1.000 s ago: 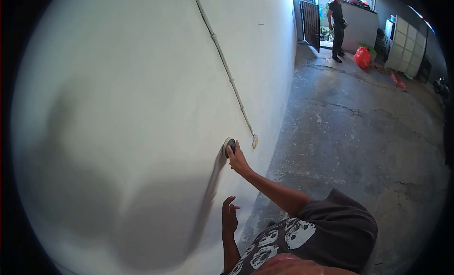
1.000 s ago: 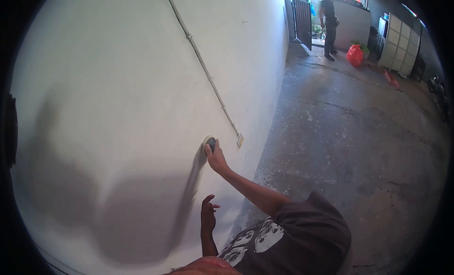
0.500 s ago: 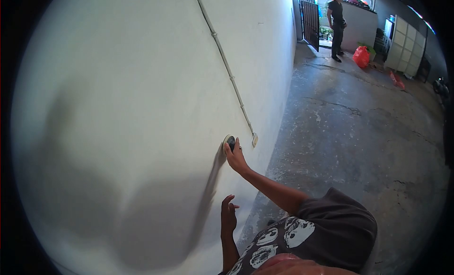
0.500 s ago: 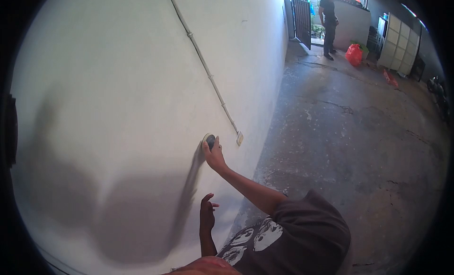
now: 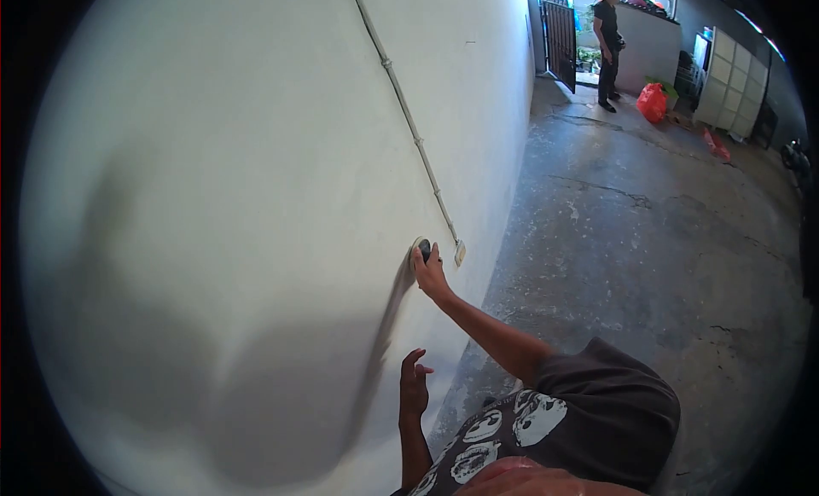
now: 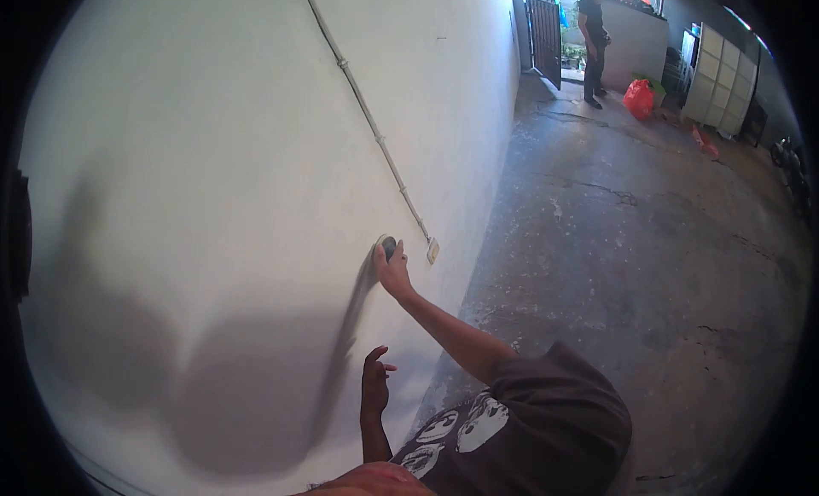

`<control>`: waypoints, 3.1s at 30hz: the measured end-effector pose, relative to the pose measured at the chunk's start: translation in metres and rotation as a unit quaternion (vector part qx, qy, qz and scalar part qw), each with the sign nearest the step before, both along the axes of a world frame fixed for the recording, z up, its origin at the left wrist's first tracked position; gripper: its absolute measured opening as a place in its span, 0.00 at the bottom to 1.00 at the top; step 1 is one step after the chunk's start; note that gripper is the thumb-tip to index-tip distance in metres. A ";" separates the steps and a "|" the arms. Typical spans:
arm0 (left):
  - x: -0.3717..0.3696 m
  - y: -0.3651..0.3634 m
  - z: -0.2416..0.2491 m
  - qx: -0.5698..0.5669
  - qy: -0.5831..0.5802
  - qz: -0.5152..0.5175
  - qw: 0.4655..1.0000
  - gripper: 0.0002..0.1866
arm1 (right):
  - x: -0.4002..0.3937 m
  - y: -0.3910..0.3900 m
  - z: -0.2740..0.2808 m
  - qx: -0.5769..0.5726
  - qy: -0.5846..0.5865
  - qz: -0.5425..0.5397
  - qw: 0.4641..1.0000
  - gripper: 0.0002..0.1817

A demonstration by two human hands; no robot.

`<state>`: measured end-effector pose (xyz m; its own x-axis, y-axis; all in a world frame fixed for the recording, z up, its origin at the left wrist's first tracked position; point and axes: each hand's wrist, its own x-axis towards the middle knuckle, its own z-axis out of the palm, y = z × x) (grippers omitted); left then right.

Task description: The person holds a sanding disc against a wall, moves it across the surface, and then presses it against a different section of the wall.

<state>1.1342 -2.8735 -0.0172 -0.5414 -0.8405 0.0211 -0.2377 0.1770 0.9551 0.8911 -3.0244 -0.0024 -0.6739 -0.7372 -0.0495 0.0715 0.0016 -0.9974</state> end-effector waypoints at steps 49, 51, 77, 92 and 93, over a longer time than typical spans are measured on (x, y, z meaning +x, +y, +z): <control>-0.013 -0.015 0.005 -0.025 0.006 -0.029 0.999 0.31 | -0.052 -0.058 -0.055 0.063 -0.058 -0.053 0.995 0.52; -0.006 -0.015 -0.008 -0.032 0.015 -0.024 0.999 0.31 | -0.053 -0.070 -0.072 0.080 -0.058 -0.041 0.994 0.54; -0.024 -0.017 -0.050 0.064 -0.033 -0.047 0.996 0.28 | -0.036 0.109 -0.037 0.000 -0.371 0.207 0.905 0.41; -0.106 0.007 -0.009 -0.068 0.010 -0.204 0.976 0.65 | -0.058 0.283 -0.045 0.120 -0.197 0.315 0.921 0.54; -0.112 0.013 -0.007 -0.074 0.020 -0.220 0.973 0.66 | -0.060 0.290 -0.044 0.110 -0.190 0.326 0.919 0.54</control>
<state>1.0226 -2.8609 -0.0242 -0.8438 -0.5143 0.1530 -0.0713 0.3901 0.9180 0.8310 -2.7343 -0.0464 0.0057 -0.9223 -0.3864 0.3277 0.3668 -0.8707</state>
